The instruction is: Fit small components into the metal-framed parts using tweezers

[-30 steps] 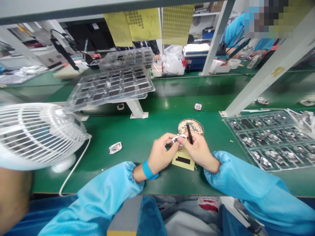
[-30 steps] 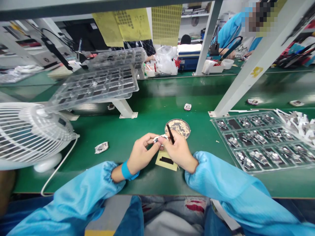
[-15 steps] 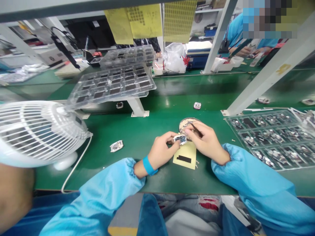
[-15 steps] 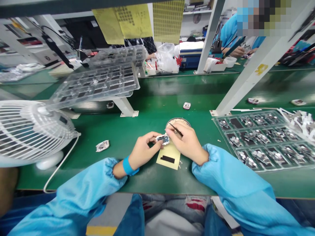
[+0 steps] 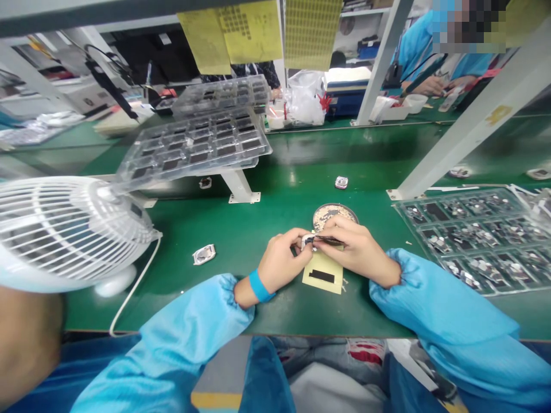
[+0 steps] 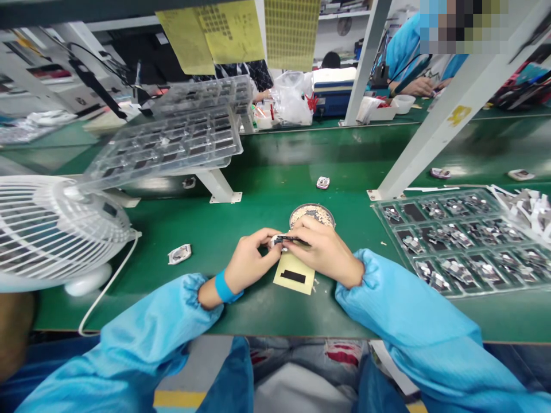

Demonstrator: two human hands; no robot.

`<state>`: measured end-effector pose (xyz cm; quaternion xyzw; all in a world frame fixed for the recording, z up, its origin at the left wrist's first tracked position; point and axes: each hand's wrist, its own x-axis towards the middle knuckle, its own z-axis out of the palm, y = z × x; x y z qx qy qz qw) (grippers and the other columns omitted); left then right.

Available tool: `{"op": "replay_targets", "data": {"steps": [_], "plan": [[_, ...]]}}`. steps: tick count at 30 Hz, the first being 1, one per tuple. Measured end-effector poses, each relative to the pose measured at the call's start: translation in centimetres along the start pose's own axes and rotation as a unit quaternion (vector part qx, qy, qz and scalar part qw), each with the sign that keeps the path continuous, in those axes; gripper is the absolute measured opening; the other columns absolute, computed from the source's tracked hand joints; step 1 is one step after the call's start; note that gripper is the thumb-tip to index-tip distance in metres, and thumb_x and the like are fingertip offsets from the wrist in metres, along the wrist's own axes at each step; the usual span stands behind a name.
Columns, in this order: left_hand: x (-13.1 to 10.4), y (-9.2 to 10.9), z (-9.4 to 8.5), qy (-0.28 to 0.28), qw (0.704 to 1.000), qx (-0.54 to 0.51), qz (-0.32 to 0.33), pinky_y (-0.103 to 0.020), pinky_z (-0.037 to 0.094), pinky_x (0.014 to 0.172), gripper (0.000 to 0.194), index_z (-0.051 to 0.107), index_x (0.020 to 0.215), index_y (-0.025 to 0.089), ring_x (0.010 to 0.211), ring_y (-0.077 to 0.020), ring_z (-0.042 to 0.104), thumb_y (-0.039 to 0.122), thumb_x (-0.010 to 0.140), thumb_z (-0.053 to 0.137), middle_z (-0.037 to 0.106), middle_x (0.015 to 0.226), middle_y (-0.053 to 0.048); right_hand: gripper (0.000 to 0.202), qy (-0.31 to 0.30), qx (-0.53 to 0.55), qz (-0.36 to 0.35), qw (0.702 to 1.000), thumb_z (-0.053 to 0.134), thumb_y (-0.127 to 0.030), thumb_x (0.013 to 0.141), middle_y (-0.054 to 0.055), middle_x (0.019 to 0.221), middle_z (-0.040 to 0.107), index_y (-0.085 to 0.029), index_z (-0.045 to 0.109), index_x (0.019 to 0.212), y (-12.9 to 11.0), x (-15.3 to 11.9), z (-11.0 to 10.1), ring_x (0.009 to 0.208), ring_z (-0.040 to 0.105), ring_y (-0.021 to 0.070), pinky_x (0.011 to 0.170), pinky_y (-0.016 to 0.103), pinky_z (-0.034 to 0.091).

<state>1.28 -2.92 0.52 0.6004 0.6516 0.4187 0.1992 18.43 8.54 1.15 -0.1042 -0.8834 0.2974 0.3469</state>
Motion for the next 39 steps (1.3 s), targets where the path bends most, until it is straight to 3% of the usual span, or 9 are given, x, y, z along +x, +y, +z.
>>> {"op": "replay_targets", "data": {"steps": [6,10,13,17,22,26,30,35,39], "plan": [[0.4,0.1,0.1,-0.029,0.999,0.034,0.001,-0.025,0.044,0.064,0.015,0.07,0.096,0.021,0.061,-0.0129,0.058,0.023,0.09,0.056,0.064,0.067,0.003,0.01,-0.045,-0.016,0.007,0.999,0.062,-0.026,0.096,0.007,0.096,0.064,-0.021,0.069,0.1,0.3,-0.1,-0.4,0.087,0.061,0.019,0.075,0.032,0.05],[1.9,0.4,-0.2,-0.043,0.989,0.125,0.059,-0.028,0.043,0.071,0.014,0.071,0.094,0.023,0.062,-0.015,0.059,0.023,0.089,0.058,0.065,0.067,0.002,0.008,-0.06,0.001,0.027,0.998,0.063,-0.026,0.096,0.007,0.096,0.065,-0.02,0.068,0.098,0.8,0.0,-1.4,0.088,0.061,0.0195,0.078,0.033,0.051],[5.8,-0.2,-1.2,-0.046,0.98,0.186,0.054,-0.029,0.042,0.067,0.016,0.069,0.096,0.024,0.066,-0.0186,0.061,0.028,0.092,0.054,0.068,0.073,-0.001,0.008,-0.021,-0.025,0.065,0.997,0.064,-0.027,0.095,0.006,0.097,0.066,-0.02,0.067,0.095,1.9,0.2,-2.8,0.09,0.062,0.0202,0.08,0.033,0.05],[13.9,-2.7,-2.3,-0.001,0.96,0.271,-0.065,-0.035,0.045,0.079,0.023,0.069,0.099,0.018,0.09,-0.0275,0.064,0.028,0.094,0.048,0.07,0.096,-0.012,0.016,0.024,-0.115,0.115,0.986,0.058,-0.028,0.098,0.007,0.095,0.066,-0.019,0.072,0.1,3.8,0.4,-4.6,0.088,0.062,0.0219,0.081,0.036,0.049],[20.4,-4.0,0.2,0.009,0.954,0.295,-0.055,-0.046,0.037,0.104,0.04,0.064,0.123,0.012,0.127,-0.0368,0.048,0.033,0.089,0.057,0.057,0.132,-0.021,0.019,0.101,-0.103,0.118,0.982,0.06,-0.031,0.097,0.005,0.083,0.063,-0.018,0.072,0.089,4.1,0.7,-5.5,0.079,0.061,0.0196,0.07,0.033,0.047],[21.4,-3.4,4.5,-0.074,0.954,0.291,0.023,-0.049,0.027,0.112,0.072,0.056,0.135,0.016,0.136,-0.0378,0.037,0.059,0.078,0.068,0.048,0.145,-0.017,0.035,0.138,-0.128,0.107,0.976,0.052,-0.038,0.102,0.006,0.084,0.061,-0.018,0.068,0.078,3.5,0.9,-6.3,0.08,0.059,0.0197,0.074,0.034,0.046],[21.8,-3.1,6.9,-0.037,0.97,0.24,-0.027,-0.055,0.027,0.11,0.062,0.066,0.113,0.012,0.13,-0.0427,0.041,0.056,0.071,0.076,0.055,0.131,-0.022,0.047,0.166,-0.084,0.188,0.964,0.048,-0.053,0.102,0.004,0.066,0.06,-0.018,0.067,0.076,3.4,1.0,-6.8,0.066,0.06,0.0188,0.068,0.033,0.048],[21.7,-3.1,5.2,-0.015,0.987,0.147,-0.059,-0.053,0.036,0.106,0.037,0.067,0.098,0.01,0.123,-0.0411,0.052,0.031,0.07,0.078,0.064,0.117,-0.022,0.047,0.1,0.263,0.31,0.908,0.072,-0.062,0.083,0.004,0.069,0.068,-0.016,0.065,0.091,2.2,1.1,-6.3,0.055,0.063,0.016,0.056,0.03,0.056],[17.8,-3.1,2.2,-0.03,0.995,0.048,-0.087,-0.034,0.053,0.079,0.036,0.059,0.114,0.01,0.095,-0.0229,0.069,0.028,0.084,0.064,0.071,0.107,-0.015,0.036,0.01,0.327,0.301,0.896,0.082,-0.045,0.077,0.004,0.079,0.071,-0.016,0.067,0.09,0.7,-0.4,-3.7,0.069,0.069,0.0172,0.067,0.032,0.061]]}}
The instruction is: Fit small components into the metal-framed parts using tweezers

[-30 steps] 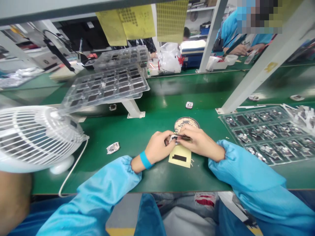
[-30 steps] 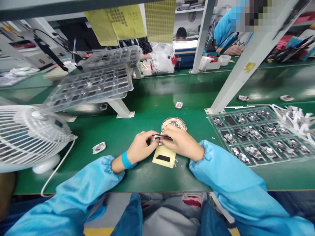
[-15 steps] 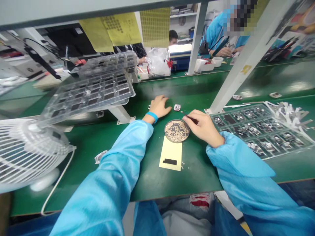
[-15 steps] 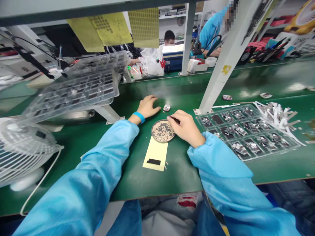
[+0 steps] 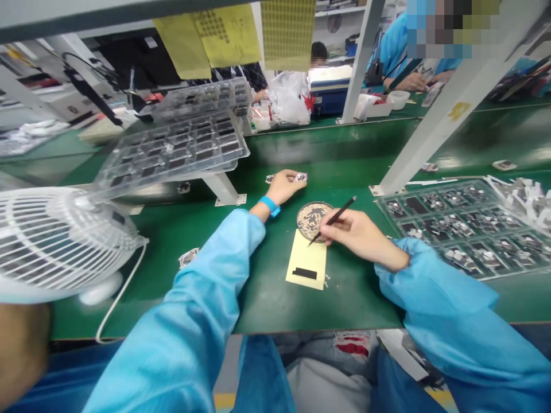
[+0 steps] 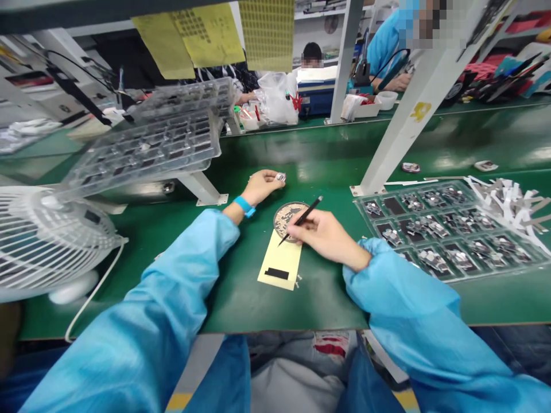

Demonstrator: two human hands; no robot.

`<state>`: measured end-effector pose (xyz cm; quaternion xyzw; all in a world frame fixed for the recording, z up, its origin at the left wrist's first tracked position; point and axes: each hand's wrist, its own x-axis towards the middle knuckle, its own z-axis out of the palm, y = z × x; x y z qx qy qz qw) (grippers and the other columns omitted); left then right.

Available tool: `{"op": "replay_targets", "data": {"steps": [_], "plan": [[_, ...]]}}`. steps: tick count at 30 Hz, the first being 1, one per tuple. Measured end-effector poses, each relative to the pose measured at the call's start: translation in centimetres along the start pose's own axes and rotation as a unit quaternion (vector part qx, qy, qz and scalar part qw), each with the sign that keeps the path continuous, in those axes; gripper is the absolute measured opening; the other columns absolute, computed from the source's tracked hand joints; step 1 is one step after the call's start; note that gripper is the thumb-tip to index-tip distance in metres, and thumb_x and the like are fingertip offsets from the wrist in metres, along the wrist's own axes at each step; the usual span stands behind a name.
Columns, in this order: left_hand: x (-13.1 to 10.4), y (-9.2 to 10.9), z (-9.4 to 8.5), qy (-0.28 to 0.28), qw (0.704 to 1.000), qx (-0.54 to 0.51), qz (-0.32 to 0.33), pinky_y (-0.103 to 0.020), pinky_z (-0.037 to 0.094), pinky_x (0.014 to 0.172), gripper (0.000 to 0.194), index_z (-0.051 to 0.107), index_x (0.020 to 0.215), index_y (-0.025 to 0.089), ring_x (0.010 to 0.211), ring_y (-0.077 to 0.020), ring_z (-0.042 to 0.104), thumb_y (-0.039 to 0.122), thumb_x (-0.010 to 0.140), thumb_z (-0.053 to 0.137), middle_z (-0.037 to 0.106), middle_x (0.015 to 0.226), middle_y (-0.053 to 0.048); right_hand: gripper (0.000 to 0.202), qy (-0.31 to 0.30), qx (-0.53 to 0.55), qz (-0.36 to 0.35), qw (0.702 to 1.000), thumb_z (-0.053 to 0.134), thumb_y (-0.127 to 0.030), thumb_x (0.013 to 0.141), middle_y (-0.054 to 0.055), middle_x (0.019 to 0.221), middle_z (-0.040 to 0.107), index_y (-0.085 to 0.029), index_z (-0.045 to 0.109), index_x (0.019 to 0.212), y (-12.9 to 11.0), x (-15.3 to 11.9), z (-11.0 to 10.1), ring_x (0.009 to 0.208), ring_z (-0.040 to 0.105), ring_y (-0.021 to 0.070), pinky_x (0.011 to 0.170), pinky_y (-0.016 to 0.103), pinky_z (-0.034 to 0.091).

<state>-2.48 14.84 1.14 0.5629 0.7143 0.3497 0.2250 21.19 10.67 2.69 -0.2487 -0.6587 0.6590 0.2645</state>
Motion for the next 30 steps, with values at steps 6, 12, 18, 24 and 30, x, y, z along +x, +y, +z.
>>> {"op": "replay_targets", "data": {"steps": [6,12,18,24,30], "plan": [[-11.2,-1.7,-1.3,-0.098,0.936,-0.33,-0.074,-0.019,0.04,0.047,0.048,0.055,0.113,0.015,0.061,-0.0115,0.064,0.02,0.071,0.077,0.07,0.086,-0.004,0.024,-0.038,-0.066,0.012,0.997,0.075,-0.037,0.085,0.004,0.082,0.071,-0.018,0.066,0.095,3.4,-1.7,3.2,0.072,0.071,0.0179,0.063,0.028,0.059],[-15.3,-2.1,-1.2,-0.159,0.946,-0.284,0.007,-0.027,0.054,0.079,0.044,0.063,0.115,0.015,0.088,-0.016,0.069,0.015,0.073,0.077,0.072,0.105,-0.007,0.023,-0.039,-0.13,0.001,0.991,0.071,-0.039,0.088,0.005,0.086,0.072,-0.018,0.067,0.095,3.2,-1.8,3.6,0.073,0.071,0.0183,0.064,0.029,0.059],[-15.4,-2.9,-0.9,-0.161,0.971,-0.163,0.069,-0.029,0.055,0.081,0.044,0.065,0.122,0.019,0.091,-0.0185,0.069,0.017,0.079,0.071,0.072,0.111,-0.007,0.021,-0.036,-0.1,0.0,0.994,0.073,-0.038,0.088,0.005,0.085,0.073,-0.019,0.065,0.093,3.2,-2.1,3.9,0.074,0.073,0.02,0.067,0.032,0.062],[-15.6,-2.7,-1.2,-0.161,0.974,-0.137,0.084,-0.028,0.053,0.082,0.044,0.064,0.124,0.019,0.092,-0.0183,0.067,0.022,0.081,0.071,0.072,0.112,-0.005,0.014,0.01,-0.002,-0.049,0.999,0.073,-0.029,0.09,0.005,0.086,0.073,-0.019,0.065,0.092,1.9,-2.3,3.4,0.076,0.073,0.0175,0.072,0.029,0.062],[-15.8,-1.6,-1.3,-0.162,0.974,-0.15,0.057,-0.027,0.051,0.076,0.028,0.065,0.117,0.019,0.084,-0.0155,0.066,0.035,0.096,0.055,0.073,0.1,-0.003,0.004,0.093,-0.099,-0.178,0.975,0.071,-0.02,0.091,0.006,0.091,0.07,-0.021,0.068,0.093,0.7,-2.2,2.5,0.085,0.071,0.0188,0.079,0.032,0.06]]}}
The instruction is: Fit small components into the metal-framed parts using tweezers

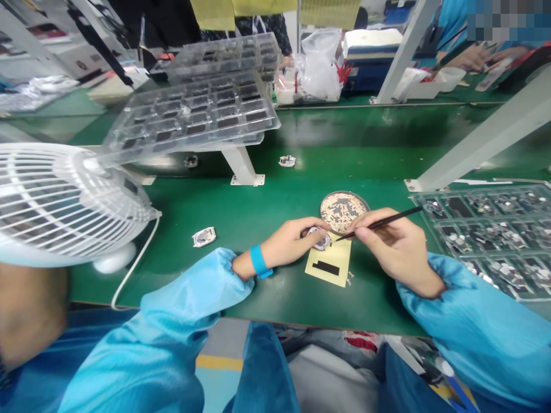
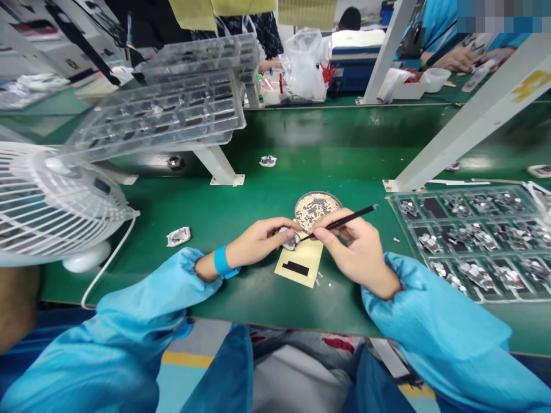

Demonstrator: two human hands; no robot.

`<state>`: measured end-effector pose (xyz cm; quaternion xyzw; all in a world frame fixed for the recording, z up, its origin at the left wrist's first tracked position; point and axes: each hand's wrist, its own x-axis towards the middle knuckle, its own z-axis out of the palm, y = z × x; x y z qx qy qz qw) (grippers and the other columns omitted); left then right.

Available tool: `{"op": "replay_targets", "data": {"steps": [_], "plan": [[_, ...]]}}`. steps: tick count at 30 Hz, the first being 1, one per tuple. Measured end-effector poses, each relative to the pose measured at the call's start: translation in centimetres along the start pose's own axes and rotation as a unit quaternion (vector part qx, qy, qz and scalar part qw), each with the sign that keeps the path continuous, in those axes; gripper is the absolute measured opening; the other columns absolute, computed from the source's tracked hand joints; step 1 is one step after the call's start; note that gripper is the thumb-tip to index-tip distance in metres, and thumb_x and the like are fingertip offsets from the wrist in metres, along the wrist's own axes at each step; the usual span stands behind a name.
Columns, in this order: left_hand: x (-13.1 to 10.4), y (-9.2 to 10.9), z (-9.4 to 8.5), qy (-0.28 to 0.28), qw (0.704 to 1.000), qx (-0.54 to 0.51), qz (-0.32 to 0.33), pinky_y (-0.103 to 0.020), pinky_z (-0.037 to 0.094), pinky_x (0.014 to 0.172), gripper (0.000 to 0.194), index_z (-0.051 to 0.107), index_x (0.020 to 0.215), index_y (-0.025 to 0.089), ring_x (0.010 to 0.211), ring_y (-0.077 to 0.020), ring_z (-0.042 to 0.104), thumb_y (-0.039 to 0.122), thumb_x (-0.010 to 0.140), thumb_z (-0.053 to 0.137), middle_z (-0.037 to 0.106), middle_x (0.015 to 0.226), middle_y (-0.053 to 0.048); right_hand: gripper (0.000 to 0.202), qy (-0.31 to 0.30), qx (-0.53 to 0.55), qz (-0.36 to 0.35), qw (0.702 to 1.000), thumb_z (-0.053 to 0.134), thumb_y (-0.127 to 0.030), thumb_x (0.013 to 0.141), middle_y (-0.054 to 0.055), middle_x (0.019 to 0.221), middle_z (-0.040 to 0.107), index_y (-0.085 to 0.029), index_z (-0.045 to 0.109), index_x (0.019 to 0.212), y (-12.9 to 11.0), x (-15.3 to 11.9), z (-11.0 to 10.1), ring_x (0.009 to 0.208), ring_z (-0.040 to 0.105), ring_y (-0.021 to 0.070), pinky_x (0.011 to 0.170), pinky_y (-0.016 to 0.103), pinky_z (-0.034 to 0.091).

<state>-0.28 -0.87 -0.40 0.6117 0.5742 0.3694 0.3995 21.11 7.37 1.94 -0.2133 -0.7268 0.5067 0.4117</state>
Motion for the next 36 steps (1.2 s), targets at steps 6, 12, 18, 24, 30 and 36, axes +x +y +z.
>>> {"op": "replay_targets", "data": {"steps": [6,12,18,24,30,36], "plan": [[-0.4,0.6,-0.1,-0.024,0.998,0.064,-0.008,-0.025,0.048,0.071,0.021,0.064,0.108,0.019,0.08,-0.0145,0.064,0.019,0.092,0.052,0.071,0.093,-0.002,0.014,-0.032,-0.074,-0.084,0.993,0.071,-0.014,0.089,0.005,0.095,0.072,-0.023,0.068,0.098,0.7,0.1,-0.3,0.092,0.07,0.0232,0.087,0.042,0.058],[-0.2,0.5,-0.3,-0.055,0.993,0.1,0.011,-0.027,0.05,0.08,0.032,0.069,0.116,0.02,0.088,-0.0169,0.067,0.016,0.088,0.052,0.075,0.104,-0.003,0.016,-0.089,-0.129,-0.119,0.98,0.07,-0.011,0.09,0.004,0.098,0.073,-0.023,0.069,0.1,1.1,0.3,-0.1,0.095,0.07,0.0222,0.088,0.039,0.058],[-0.2,0.4,-0.3,-0.056,0.992,0.111,0.029,-0.028,0.051,0.084,0.038,0.069,0.12,0.02,0.094,-0.0178,0.068,0.014,0.088,0.051,0.074,0.112,-0.003,0.017,-0.104,-0.151,-0.133,0.974,0.069,-0.01,0.09,0.004,0.098,0.074,-0.023,0.069,0.101,1.1,0.2,0.2,0.095,0.071,0.0204,0.089,0.035,0.058],[-0.2,0.5,-0.3,-0.056,0.991,0.116,0.036,-0.028,0.05,0.084,0.039,0.068,0.122,0.019,0.095,-0.0184,0.068,0.013,0.088,0.051,0.074,0.114,-0.004,0.015,-0.102,-0.158,-0.127,0.974,0.069,-0.012,0.09,0.003,0.098,0.074,-0.023,0.07,0.101,1.1,0.1,0.2,0.095,0.071,0.0207,0.09,0.035,0.059],[-0.1,0.5,-0.3,-0.053,0.991,0.115,0.037,-0.028,0.05,0.083,0.04,0.069,0.122,0.019,0.094,-0.0188,0.068,0.013,0.087,0.051,0.075,0.113,-0.005,0.015,-0.121,-0.174,-0.116,0.971,0.068,-0.015,0.092,0.003,0.102,0.074,-0.025,0.069,0.103,1.3,0.0,0.2,0.098,0.07,0.0209,0.092,0.037,0.057],[-0.2,0.3,-0.3,-0.057,0.992,0.113,0.023,-0.027,0.051,0.08,0.047,0.068,0.125,0.021,0.091,-0.0182,0.068,0.01,0.082,0.052,0.075,0.113,-0.004,0.013,-0.108,-0.178,-0.103,0.973,0.069,-0.019,0.091,0.005,0.101,0.074,-0.025,0.07,0.102,0.9,-0.1,-0.1,0.097,0.07,0.0232,0.091,0.04,0.058]]}}
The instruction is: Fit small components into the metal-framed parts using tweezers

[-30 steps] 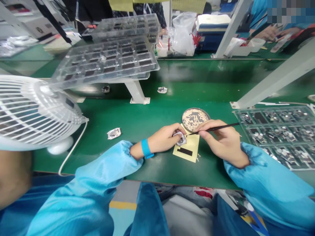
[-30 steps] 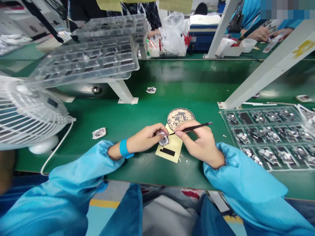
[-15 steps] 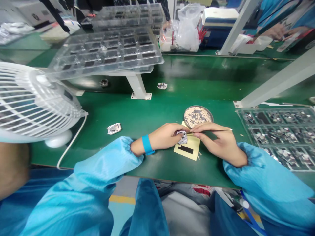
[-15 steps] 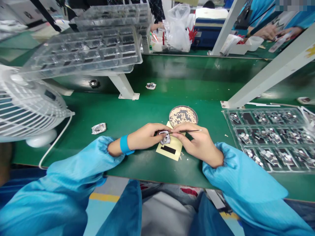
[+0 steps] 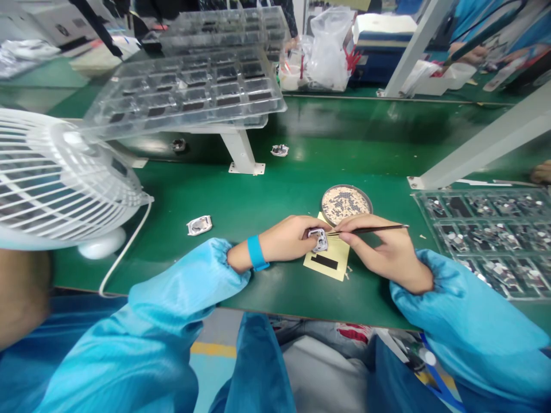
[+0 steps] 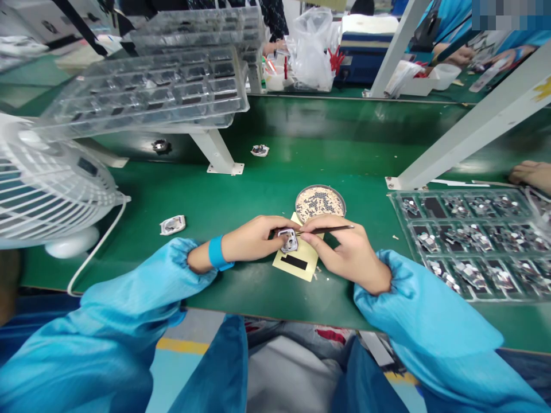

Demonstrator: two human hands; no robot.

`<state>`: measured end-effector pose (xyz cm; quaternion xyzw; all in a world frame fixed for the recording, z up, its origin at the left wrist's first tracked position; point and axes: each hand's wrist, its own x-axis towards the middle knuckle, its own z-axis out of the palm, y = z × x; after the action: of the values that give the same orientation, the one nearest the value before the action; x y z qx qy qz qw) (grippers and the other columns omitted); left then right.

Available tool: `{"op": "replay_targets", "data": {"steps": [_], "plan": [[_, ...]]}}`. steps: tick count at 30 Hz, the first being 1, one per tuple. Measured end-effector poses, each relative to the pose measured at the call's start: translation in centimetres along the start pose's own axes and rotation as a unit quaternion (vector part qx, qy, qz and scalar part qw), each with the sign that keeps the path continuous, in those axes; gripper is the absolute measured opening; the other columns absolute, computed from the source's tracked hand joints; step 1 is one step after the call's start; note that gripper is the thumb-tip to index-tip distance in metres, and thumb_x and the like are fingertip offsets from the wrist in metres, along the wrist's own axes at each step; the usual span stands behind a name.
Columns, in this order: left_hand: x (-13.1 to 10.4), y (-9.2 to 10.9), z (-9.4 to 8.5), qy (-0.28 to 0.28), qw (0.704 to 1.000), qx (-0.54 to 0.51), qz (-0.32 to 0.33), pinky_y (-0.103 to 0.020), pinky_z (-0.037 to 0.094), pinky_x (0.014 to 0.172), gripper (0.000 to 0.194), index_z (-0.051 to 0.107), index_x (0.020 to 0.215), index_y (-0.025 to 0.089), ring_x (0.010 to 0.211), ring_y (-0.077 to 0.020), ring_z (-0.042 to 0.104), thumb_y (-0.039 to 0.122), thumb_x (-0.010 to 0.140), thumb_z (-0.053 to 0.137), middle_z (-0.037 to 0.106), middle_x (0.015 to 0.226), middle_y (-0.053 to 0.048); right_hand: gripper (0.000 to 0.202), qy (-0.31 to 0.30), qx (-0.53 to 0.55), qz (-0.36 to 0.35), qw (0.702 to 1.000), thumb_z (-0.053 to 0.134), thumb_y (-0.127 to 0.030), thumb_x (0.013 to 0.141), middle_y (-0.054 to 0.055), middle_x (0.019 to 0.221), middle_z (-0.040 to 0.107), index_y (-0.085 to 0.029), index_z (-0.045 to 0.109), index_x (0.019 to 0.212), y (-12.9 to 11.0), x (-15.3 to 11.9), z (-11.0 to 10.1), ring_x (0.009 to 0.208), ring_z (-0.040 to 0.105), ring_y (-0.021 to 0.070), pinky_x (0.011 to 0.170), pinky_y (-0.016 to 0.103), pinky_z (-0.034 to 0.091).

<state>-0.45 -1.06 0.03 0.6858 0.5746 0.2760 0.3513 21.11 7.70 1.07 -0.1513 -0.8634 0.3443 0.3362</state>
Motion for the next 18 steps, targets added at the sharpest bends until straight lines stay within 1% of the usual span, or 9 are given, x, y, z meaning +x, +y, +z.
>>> {"op": "replay_targets", "data": {"steps": [6,10,15,18], "plan": [[-0.06,0.14,-0.17,-0.011,1.0,-0.002,-0.002,-0.027,0.052,0.079,0.048,0.068,0.125,0.019,0.09,-0.0187,0.069,0.011,0.08,0.054,0.075,0.11,-0.005,0.014,-0.036,0.021,0.001,0.999,0.07,-0.019,0.09,0.003,0.099,0.074,-0.025,0.07,0.102,0.32,0.16,-0.45,0.094,0.071,0.0219,0.09,0.038,0.058],[-0.01,0.18,-0.18,-0.01,1.0,-0.006,0.01,-0.027,0.051,0.078,0.047,0.068,0.123,0.019,0.09,-0.0182,0.068,0.01,0.079,0.054,0.074,0.11,-0.005,0.013,-0.038,0.028,0.006,0.999,0.071,-0.02,0.09,0.003,0.1,0.075,-0.024,0.07,0.102,0.67,0.15,-0.4,0.094,0.071,0.0212,0.091,0.037,0.058],[-0.02,0.18,-0.13,-0.011,1.0,-0.002,0.004,-0.028,0.051,0.078,0.048,0.068,0.124,0.019,0.09,-0.0188,0.068,0.009,0.079,0.053,0.074,0.11,-0.005,0.013,-0.035,0.032,0.011,0.999,0.072,-0.021,0.089,0.003,0.098,0.075,-0.024,0.07,0.101,0.8,0.17,-0.43,0.092,0.071,0.021,0.089,0.036,0.058],[-0.05,0.21,-0.17,-0.01,1.0,-0.002,0.01,-0.028,0.051,0.079,0.047,0.068,0.123,0.02,0.091,-0.019,0.068,0.01,0.08,0.053,0.074,0.111,-0.005,0.012,-0.046,0.041,0.015,0.998,0.072,-0.022,0.089,0.003,0.099,0.075,-0.023,0.07,0.101,0.83,0.18,-0.42,0.092,0.071,0.0209,0.089,0.036,0.058]]}}
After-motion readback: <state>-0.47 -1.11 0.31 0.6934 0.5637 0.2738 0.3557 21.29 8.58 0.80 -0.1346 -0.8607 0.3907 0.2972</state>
